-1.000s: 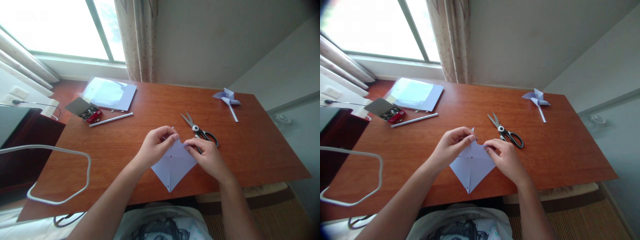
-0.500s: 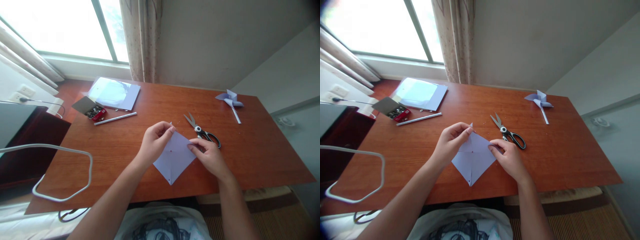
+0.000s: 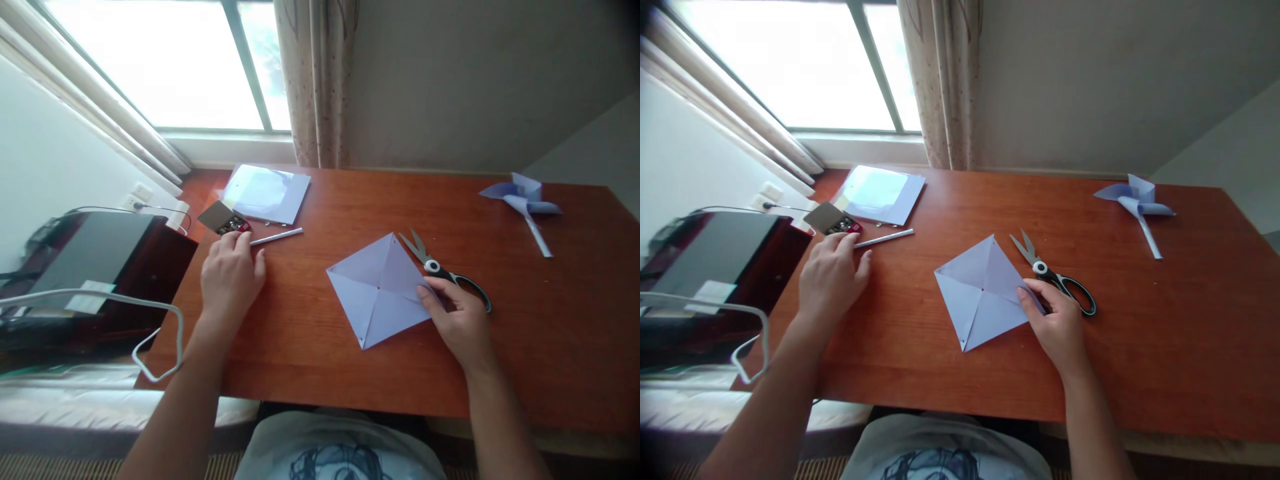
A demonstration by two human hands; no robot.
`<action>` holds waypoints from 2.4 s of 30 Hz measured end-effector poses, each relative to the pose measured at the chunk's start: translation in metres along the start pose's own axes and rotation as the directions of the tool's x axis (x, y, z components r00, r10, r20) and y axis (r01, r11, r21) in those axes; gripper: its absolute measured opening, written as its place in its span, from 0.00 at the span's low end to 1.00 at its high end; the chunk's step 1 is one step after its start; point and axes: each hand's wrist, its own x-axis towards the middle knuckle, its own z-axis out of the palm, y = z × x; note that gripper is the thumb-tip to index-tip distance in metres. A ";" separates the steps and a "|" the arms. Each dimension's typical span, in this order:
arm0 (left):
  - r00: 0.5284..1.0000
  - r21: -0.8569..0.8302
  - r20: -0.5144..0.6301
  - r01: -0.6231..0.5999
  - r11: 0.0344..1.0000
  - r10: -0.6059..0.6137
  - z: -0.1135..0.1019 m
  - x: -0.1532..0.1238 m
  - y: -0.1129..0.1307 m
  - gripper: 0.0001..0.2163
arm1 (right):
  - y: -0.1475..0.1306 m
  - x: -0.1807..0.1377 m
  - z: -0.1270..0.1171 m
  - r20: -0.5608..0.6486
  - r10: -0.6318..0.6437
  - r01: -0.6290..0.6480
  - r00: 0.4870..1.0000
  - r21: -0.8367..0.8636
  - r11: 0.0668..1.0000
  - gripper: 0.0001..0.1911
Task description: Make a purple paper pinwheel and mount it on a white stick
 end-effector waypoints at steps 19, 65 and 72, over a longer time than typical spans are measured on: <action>0.993 0.024 -0.112 0.041 0.999 -0.038 0.005 -0.007 -0.020 0.20 | -0.004 0.000 0.002 -0.023 -0.063 0.062 0.998 -0.027 0.998 0.15; 0.980 -0.816 0.025 0.135 0.562 -0.200 -0.015 0.001 0.030 0.10 | -0.017 -0.002 0.001 0.045 -0.024 0.025 0.999 -0.016 1.000 0.15; 0.955 -0.966 0.256 0.247 0.078 0.149 -0.014 -0.001 0.099 0.12 | -0.032 -0.004 0.002 0.196 -0.138 0.182 0.971 -0.228 0.957 0.15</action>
